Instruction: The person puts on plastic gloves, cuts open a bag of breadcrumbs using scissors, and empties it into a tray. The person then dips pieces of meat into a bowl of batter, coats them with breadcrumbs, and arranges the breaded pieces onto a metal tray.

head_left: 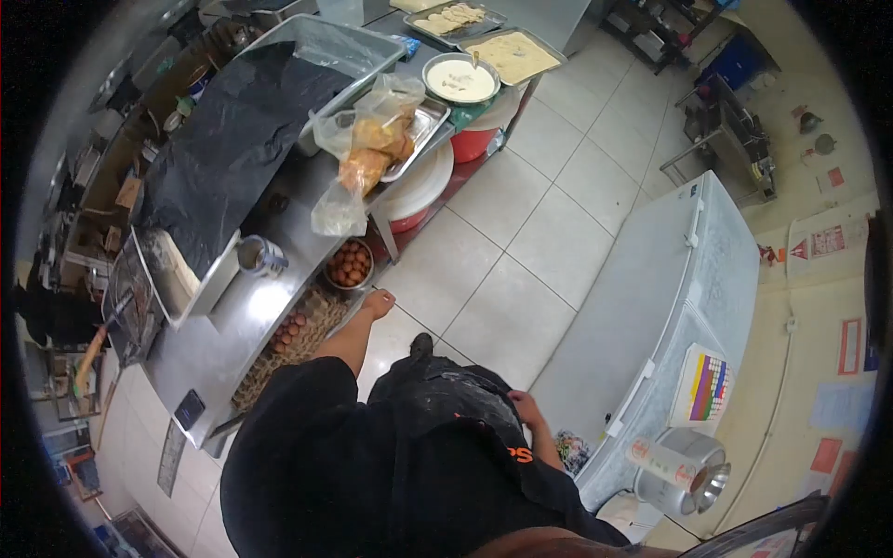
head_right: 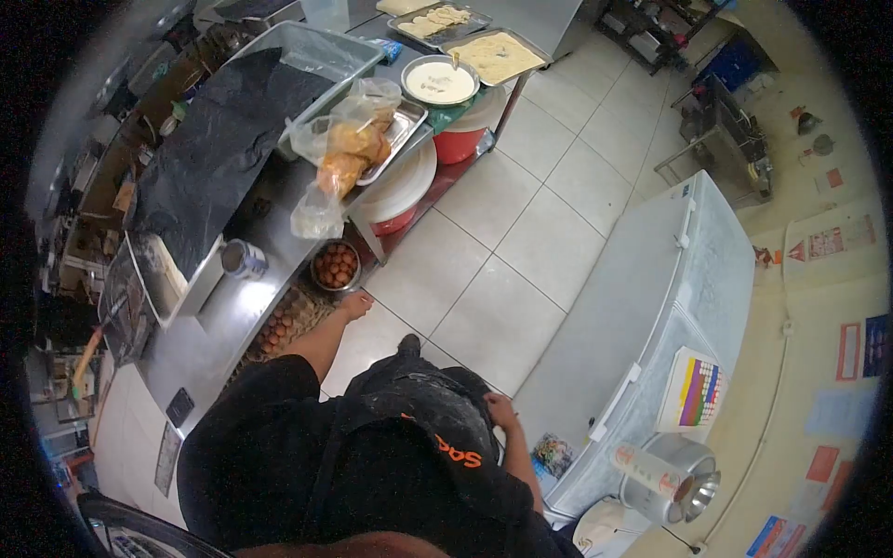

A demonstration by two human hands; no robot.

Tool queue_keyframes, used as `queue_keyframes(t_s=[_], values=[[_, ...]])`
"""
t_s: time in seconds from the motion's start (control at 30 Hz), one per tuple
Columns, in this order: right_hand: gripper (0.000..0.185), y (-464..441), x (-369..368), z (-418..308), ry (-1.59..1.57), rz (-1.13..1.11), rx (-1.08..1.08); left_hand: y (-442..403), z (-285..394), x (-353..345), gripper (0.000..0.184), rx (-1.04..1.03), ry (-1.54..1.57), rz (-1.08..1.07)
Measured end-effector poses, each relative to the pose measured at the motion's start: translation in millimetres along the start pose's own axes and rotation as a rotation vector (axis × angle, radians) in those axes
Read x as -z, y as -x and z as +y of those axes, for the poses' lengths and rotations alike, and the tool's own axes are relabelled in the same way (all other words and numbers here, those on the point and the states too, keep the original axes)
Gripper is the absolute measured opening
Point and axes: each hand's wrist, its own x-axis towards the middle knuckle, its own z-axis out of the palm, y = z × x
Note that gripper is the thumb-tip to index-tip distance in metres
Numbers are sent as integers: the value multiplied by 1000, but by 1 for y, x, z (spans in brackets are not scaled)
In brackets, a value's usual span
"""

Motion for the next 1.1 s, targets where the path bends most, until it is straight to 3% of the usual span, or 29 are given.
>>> queue_keyframes(t_s=[0.07, 0.13, 0.23, 0.33, 0.4, 0.47, 0.53, 0.57, 0.6, 0.63, 0.7, 0.73, 0.77, 0.83, 0.93, 1.03, 1.07, 1.1], values=[[34, -27, 35, -23, 239, 45, 62, -26, 3, 10, 26, 11, -29, -11], [38, -52, 60, -36, 179, 74, -12, -32, 19, 18, 27, 169, 196, -111], [42, -86, 91, -66, 167, 55, -33, -30, 51, 16, 28, 183, 267, -184], [37, -142, 127, -87, -206, -51, -4, -29, 90, 0, 37, 268, 394, -394], [38, -186, 167, -104, -321, -113, 130, -27, 130, -11, 34, 308, 307, -484], [33, -219, 211, -143, -228, -127, 114, -51, 140, -38, 34, -10, 156, -429], [31, -275, 253, -157, 4, -192, 90, -51, 235, 5, 35, 38, 180, -399], [29, -296, 272, -176, 136, -201, 182, -59, 276, 31, 36, 65, 207, -386], [29, -311, 290, -200, 269, -207, 271, -85, 277, 38, 39, -70, 236, -384], [31, -317, 306, -229, 255, -196, 282, -98, 319, 68, 40, 11, 199, -368], [34, -367, 335, -245, 388, -153, 340, -123, 365, 108, 32, -245, 388, -67], [36, -380, 350, -271, 436, -140, 368, -119, 416, 143, 31, -51, 283, 36], [36, -389, 365, -294, 452, -150, 372, -140, 421, 160, 30, -228, 300, 224], [32, -406, 384, -332, 440, -169, 322, -172, 452, 200, 29, -326, 403, 417], [26, -451, 395, -335, 237, -74, 436, -231, 479, 261, 33, -275, 385, 650], [22, -465, 406, -345, 170, -55, 274, -317, 481, 311, 34, -241, 559, 796], [23, -492, 409, -313, 286, 20, 446, -348, 473, 327, 31, -217, 504, 876], [23, -503, 412, -299, 282, 14, 340, -378, 463, 342, 27, -189, 451, 952]])
